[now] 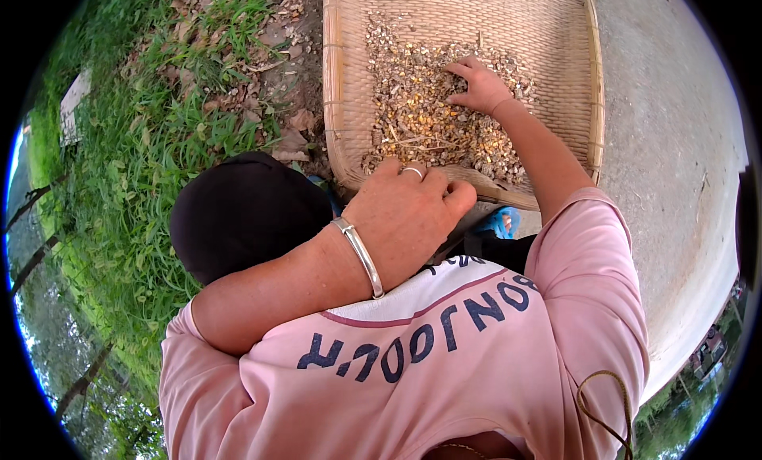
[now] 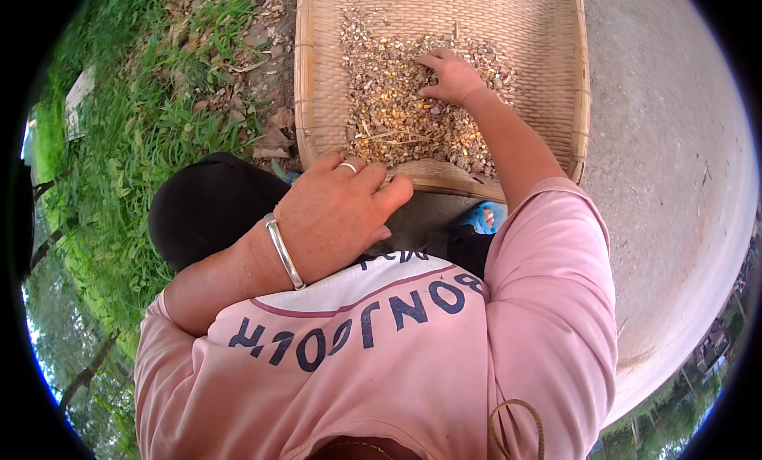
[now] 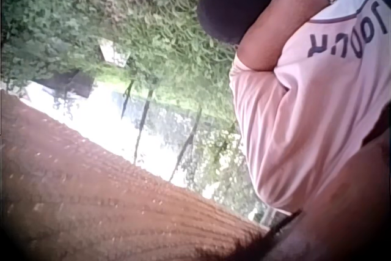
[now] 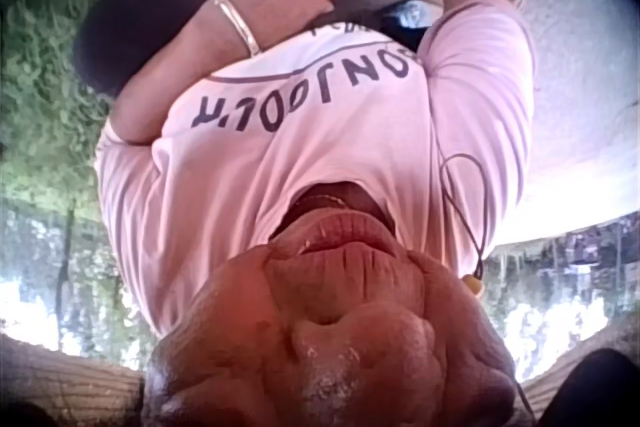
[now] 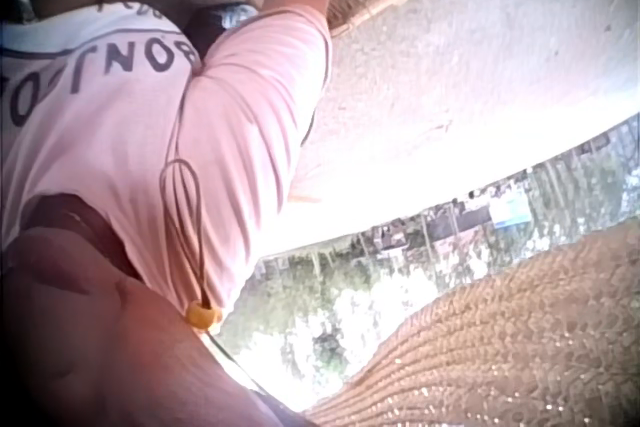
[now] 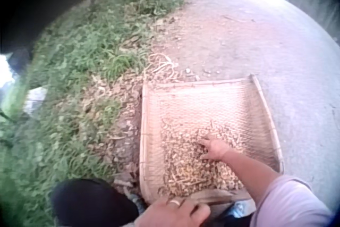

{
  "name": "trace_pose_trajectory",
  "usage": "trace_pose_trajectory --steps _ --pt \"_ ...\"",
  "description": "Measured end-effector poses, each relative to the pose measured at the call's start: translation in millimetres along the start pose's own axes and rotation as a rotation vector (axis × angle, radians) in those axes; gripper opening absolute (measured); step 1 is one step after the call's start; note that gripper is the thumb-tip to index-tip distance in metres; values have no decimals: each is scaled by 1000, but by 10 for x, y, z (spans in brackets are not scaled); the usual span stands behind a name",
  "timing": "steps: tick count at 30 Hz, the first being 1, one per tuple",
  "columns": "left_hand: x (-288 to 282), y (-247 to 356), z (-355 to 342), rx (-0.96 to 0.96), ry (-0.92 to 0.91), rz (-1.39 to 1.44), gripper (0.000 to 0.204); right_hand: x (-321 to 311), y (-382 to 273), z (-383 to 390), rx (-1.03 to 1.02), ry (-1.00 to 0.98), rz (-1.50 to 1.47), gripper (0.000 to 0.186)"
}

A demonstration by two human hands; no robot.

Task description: The person sits on the roadside and uses a woven tray to separate corn kernels from chaff. They repeatedly toss the mixture into the air and shake the tray to allow lighter debris to fall away, while also picking out larger pieces of chaff by hand.

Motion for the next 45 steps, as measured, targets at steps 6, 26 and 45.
trace_pose_trajectory --steps 6,26,45 --pt "11 -3 24 -21 -25 -29 41 76 -162 -44 -76 103 57 47" --pt "17 -49 113 -52 -15 13 43 -603 -1150 -727 -81 90 -1271 56" --pt "81 -131 119 -74 1 34 43 291 -996 -554 -218 40 -75 41"
Point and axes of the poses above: each hand's wrist, its own z-axis away from the middle knuckle, its own x-axis out of the palm, y = z × x, the point moved 5 cm from there along -z, towards the middle knuckle, and after that the axes turned 2 degrees about -z, right-handed, at the moved point
